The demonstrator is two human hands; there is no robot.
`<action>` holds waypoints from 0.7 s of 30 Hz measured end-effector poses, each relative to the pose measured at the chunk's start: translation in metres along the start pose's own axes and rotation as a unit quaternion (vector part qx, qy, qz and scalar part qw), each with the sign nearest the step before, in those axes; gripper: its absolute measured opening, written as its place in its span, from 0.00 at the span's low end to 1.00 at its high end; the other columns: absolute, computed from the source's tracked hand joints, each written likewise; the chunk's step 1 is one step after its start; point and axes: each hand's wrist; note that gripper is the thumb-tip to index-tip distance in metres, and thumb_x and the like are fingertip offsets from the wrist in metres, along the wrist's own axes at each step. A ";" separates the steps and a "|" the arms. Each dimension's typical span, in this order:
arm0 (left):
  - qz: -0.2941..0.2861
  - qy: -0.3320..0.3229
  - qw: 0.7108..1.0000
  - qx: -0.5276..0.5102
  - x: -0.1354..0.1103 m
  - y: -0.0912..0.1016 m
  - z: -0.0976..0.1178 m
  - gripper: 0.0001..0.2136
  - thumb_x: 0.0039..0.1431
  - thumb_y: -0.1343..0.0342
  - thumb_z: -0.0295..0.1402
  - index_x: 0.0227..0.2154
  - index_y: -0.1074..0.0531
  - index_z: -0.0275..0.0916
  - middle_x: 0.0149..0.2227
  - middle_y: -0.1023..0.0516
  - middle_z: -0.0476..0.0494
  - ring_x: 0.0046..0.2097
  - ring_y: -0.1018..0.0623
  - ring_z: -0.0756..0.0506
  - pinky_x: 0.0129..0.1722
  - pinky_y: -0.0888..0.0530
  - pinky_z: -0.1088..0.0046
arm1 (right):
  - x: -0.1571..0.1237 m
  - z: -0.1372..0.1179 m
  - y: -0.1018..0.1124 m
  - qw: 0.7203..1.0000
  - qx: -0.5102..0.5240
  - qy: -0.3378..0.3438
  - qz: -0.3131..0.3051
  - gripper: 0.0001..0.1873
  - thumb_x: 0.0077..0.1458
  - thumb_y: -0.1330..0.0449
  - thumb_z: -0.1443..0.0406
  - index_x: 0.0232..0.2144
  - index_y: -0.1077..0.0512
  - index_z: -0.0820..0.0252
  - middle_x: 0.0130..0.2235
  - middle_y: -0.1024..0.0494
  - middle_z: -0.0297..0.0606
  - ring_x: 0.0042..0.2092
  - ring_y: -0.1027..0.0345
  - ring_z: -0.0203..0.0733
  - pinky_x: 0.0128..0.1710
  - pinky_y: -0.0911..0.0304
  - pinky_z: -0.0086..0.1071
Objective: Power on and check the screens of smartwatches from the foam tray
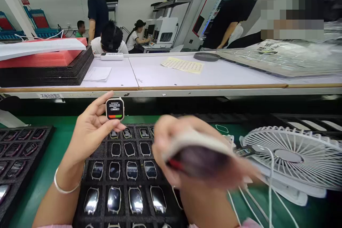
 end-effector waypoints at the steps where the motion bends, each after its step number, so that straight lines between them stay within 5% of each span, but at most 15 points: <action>1: 0.010 0.009 1.000 0.001 0.003 -0.001 -0.007 0.28 0.55 0.33 0.28 0.59 0.32 0.43 0.46 0.19 0.43 0.32 0.17 0.50 0.34 0.17 0.76 | 0.013 0.007 0.007 0.999 0.034 0.007 -0.004 0.18 0.58 0.38 0.48 0.47 0.24 0.45 0.40 0.19 0.38 0.23 0.30 0.36 0.23 0.31 0.33; 7: 0.010 0.032 0.999 -0.006 0.014 -0.003 -0.033 0.29 0.55 0.35 0.28 0.59 0.36 0.41 0.47 0.22 0.43 0.33 0.18 0.52 0.37 0.18 0.76 | 0.064 0.043 0.033 0.993 0.080 -0.062 0.052 0.18 0.60 0.38 0.57 0.50 0.27 0.59 0.41 0.18 0.43 0.31 0.26 0.36 0.32 0.28 0.33; 13: 0.037 0.027 0.999 -0.004 0.015 -0.004 -0.035 0.28 0.54 0.36 0.26 0.57 0.35 0.41 0.45 0.22 0.45 0.35 0.18 0.52 0.38 0.20 0.77 | 0.062 0.049 0.036 0.995 0.056 -0.078 0.038 0.26 0.52 0.36 0.68 0.54 0.32 0.55 0.46 0.20 0.41 0.32 0.25 0.35 0.34 0.28 0.33; 21: 0.034 0.014 0.999 -0.009 0.015 -0.006 -0.033 0.23 0.53 0.37 0.26 0.53 0.31 0.39 0.40 0.20 0.46 0.30 0.19 0.53 0.33 0.20 0.78 | 0.065 0.054 0.034 0.997 0.035 -0.055 0.040 0.23 0.51 0.36 0.69 0.50 0.33 0.56 0.43 0.21 0.38 0.30 0.27 0.33 0.33 0.30 0.31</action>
Point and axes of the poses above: each hand's wrist, its own x-axis towards the middle knuckle, its own y-axis out of the back of the hand, z = x × y
